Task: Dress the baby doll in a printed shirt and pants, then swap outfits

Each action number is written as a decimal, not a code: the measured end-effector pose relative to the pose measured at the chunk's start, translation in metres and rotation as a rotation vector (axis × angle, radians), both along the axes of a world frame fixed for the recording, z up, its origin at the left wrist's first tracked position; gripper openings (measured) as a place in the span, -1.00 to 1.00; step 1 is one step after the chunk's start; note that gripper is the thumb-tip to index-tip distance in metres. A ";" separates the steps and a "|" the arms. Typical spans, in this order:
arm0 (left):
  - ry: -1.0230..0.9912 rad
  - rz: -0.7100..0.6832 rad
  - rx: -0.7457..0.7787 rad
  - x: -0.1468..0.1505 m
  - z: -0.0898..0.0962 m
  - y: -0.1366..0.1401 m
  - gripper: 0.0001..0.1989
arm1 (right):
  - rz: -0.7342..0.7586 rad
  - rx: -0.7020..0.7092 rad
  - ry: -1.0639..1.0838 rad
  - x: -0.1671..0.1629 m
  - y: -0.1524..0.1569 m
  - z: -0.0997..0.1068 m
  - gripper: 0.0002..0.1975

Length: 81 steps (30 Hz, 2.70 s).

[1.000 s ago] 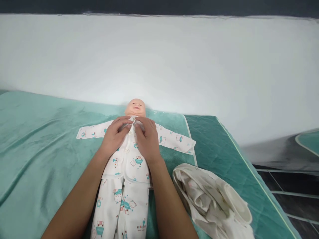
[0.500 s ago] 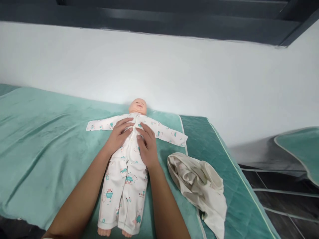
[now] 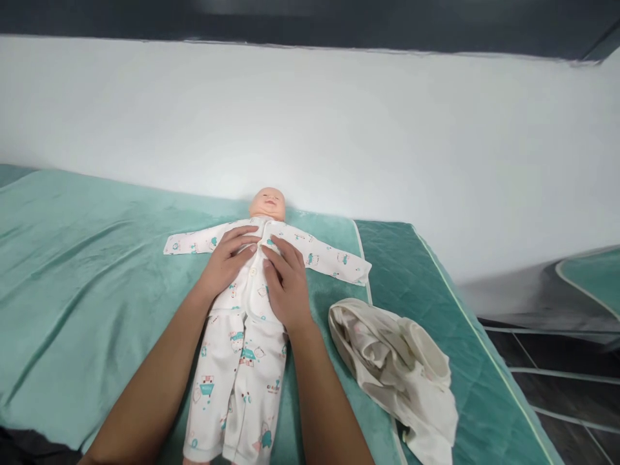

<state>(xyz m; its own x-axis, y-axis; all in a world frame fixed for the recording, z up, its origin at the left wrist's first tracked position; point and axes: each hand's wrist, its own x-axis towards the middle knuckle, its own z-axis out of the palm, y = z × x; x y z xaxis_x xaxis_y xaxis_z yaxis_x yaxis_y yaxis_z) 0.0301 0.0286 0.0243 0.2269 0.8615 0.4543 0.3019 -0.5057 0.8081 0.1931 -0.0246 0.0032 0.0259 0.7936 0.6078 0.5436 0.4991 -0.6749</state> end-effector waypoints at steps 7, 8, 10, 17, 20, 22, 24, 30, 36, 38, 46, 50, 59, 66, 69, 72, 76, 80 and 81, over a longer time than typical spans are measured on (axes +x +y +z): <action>-0.064 -0.076 -0.094 -0.001 0.006 0.010 -0.89 | -0.005 -0.039 -0.099 -0.001 -0.002 0.004 -0.63; -0.061 -0.075 -0.097 -0.001 0.006 0.010 -0.90 | -0.007 -0.053 -0.107 -0.001 -0.003 0.004 -0.62; -0.059 -0.077 -0.099 -0.001 0.008 0.009 -0.91 | -0.011 -0.071 -0.120 -0.002 -0.003 0.005 -0.62; -0.088 -0.089 -0.087 -0.001 0.007 0.009 -0.91 | -0.008 -0.049 -0.161 -0.005 -0.006 0.006 -0.60; -0.075 -0.090 -0.073 -0.001 0.007 0.010 -0.92 | 0.001 -0.063 -0.158 -0.006 -0.007 0.007 -0.59; -0.068 -0.093 -0.061 -0.001 0.007 0.009 -0.92 | 0.011 -0.066 -0.139 -0.006 -0.008 0.008 -0.59; -0.061 -0.090 -0.053 -0.001 0.008 0.009 -0.93 | 0.022 -0.070 -0.115 -0.006 -0.008 0.008 -0.60; -0.048 -0.073 -0.031 0.001 0.009 0.006 -0.92 | 0.004 -0.081 0.010 -0.006 -0.007 0.003 -0.68; -0.026 -0.101 -0.036 -0.002 0.009 0.000 -0.85 | 0.008 -0.097 0.061 -0.006 -0.008 0.003 -0.71; -0.019 -0.102 -0.043 -0.003 0.010 -0.003 -0.83 | 0.010 -0.098 0.075 -0.006 -0.008 0.004 -0.71; 0.014 -0.082 -0.034 -0.006 0.009 -0.012 -0.83 | -0.005 -0.101 0.213 -0.006 -0.007 0.003 -0.73; 0.003 -0.085 -0.040 -0.007 0.010 -0.016 -0.86 | -0.006 -0.109 0.263 -0.004 -0.009 0.005 -0.88; 0.054 -0.218 -0.119 -0.022 0.014 -0.021 -0.92 | 0.041 -0.090 0.235 0.000 -0.013 0.007 -0.89; 0.084 -0.234 -0.137 -0.021 0.018 -0.023 -0.93 | 0.041 -0.103 0.181 -0.001 -0.013 0.009 -0.90; 0.100 -0.234 -0.125 -0.021 0.018 -0.023 -0.93 | 0.059 -0.085 0.149 0.000 -0.013 0.009 -0.92; 0.119 -0.238 -0.112 -0.021 0.018 -0.023 -0.93 | 0.079 -0.075 0.110 0.001 -0.012 0.009 -0.92; 0.137 -0.243 -0.098 -0.022 0.018 -0.023 -0.92 | 0.095 -0.071 0.101 0.001 -0.011 0.009 -0.92; 0.133 -0.249 -0.090 -0.021 0.018 -0.023 -0.92 | 0.106 -0.080 0.094 0.002 -0.010 0.008 -0.92; 0.131 -0.245 -0.089 -0.021 0.018 -0.023 -0.92 | 0.110 -0.081 0.090 0.002 -0.010 0.008 -0.92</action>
<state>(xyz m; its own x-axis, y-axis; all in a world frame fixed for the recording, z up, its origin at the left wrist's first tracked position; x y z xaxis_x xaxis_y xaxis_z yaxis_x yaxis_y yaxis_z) 0.0094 0.0051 0.0425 0.4851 0.8089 0.3322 0.2845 -0.5052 0.8148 0.1955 -0.0349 0.0114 -0.0123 0.8410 0.5409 0.4238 0.4943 -0.7590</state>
